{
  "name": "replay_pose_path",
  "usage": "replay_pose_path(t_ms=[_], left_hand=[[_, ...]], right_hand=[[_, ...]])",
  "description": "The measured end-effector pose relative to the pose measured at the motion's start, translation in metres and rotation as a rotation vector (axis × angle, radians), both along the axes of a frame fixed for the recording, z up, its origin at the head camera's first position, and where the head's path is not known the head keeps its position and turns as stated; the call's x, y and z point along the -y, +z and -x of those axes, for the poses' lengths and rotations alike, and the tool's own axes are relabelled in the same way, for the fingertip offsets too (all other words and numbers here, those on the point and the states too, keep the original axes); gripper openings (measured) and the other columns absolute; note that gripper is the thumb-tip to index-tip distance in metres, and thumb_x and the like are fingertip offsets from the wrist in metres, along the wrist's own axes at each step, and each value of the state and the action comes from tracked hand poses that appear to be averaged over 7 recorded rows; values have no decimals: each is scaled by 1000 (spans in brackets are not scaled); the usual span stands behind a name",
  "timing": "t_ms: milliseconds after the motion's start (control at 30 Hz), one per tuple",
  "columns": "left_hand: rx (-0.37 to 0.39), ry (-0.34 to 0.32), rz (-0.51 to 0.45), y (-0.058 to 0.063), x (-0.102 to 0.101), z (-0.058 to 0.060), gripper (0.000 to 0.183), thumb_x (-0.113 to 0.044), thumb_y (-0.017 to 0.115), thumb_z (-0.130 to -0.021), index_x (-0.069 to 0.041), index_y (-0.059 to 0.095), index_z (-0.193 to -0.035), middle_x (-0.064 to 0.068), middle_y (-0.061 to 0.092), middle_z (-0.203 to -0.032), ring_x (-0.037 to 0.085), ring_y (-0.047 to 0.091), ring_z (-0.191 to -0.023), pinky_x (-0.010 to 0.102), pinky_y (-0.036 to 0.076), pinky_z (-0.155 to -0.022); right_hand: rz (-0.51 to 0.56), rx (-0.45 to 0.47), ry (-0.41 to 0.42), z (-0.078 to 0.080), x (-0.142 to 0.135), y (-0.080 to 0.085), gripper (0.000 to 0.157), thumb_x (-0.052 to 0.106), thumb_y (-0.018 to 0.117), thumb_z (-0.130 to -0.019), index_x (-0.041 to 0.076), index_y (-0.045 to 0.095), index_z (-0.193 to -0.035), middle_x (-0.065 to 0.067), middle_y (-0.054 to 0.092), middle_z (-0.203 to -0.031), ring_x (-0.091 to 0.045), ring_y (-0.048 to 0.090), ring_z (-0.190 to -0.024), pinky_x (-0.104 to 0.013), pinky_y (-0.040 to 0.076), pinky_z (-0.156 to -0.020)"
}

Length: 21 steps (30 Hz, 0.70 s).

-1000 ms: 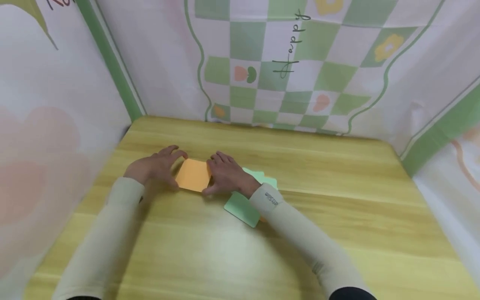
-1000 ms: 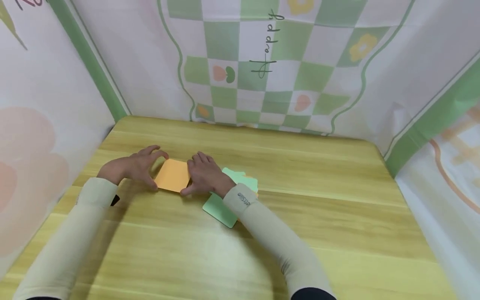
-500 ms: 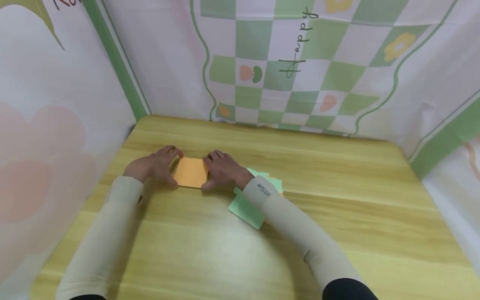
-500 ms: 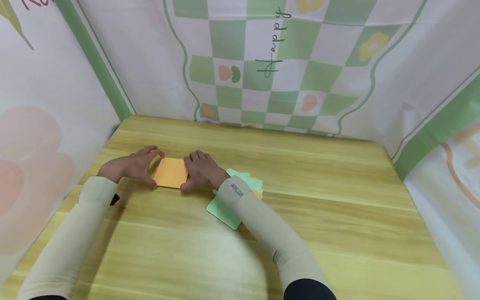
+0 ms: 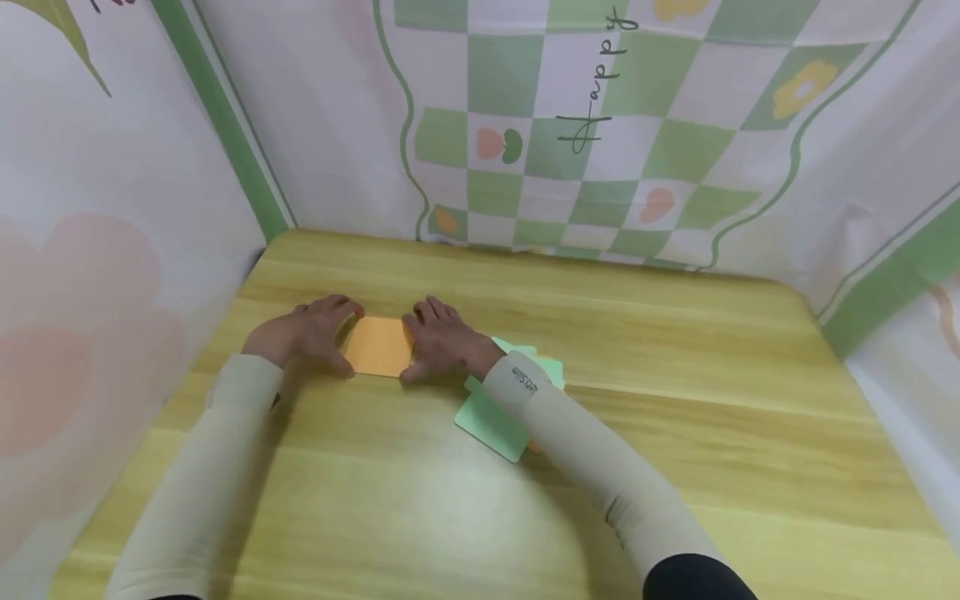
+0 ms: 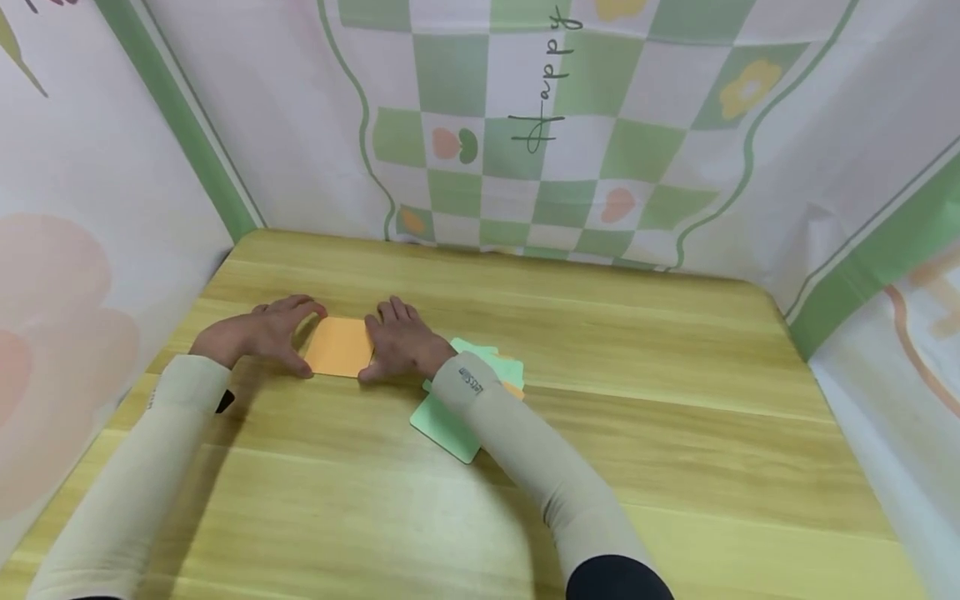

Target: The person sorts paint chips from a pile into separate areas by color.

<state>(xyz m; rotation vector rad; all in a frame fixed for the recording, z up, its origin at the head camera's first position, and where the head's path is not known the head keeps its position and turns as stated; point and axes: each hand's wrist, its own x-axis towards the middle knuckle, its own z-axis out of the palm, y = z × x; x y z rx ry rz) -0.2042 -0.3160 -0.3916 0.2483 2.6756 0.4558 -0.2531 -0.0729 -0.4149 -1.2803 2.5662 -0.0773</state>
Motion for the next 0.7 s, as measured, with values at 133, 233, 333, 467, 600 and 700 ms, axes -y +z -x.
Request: replay_pose_path(t_ms=[133,233,333,467,600,700], left_hand=[[-3,-5,8,0,0,2,95,-52,81,-62,-28,34,-141,6,16,-153,53,22,-128,73,29,-87],[-3,-6,10,1,-1,2,97,-52,81,-61,-27,34,-141,7,16,-153,51,22,-129,73,29,-88],[-6,-12,13,0,-1,2,98,-53,81,-60,-26,34,-142,8,17,-153,49,23,-129,72,30,-89],[-16,-19,21,1,-2,0,100,-53,81,-60,-24,34,-143,9,18,-153,48,24,-129,72,30,-89],[-26,-23,25,2,-3,-1,101,-56,80,-60,-23,33,-143,9,17,-153,49,23,-130,72,28,-90],[-23,-17,37,2,-4,-3,104,-60,78,-60,-23,31,-145,9,16,-153,48,21,-131,72,27,-91]], right_hand=[[-20,-3,3,0,0,2,77,60,59,-75,12,36,-131,-16,23,-143,-33,9,-137,-46,10,-111],[-27,-5,6,0,0,2,78,61,59,-75,13,36,-132,-15,23,-143,-32,11,-136,-45,11,-111],[-32,-3,3,0,0,2,80,62,59,-75,13,35,-133,-14,23,-143,-31,10,-136,-45,11,-111],[-39,8,-3,0,-1,2,82,64,57,-76,13,32,-135,-14,21,-146,-32,6,-138,-45,8,-112],[-40,19,-5,0,-3,3,86,64,57,-76,13,28,-139,-15,19,-148,-33,3,-139,-45,6,-112],[-28,11,8,-1,-6,4,87,63,57,-76,11,28,-140,-14,21,-145,-34,4,-139,-45,6,-112]])
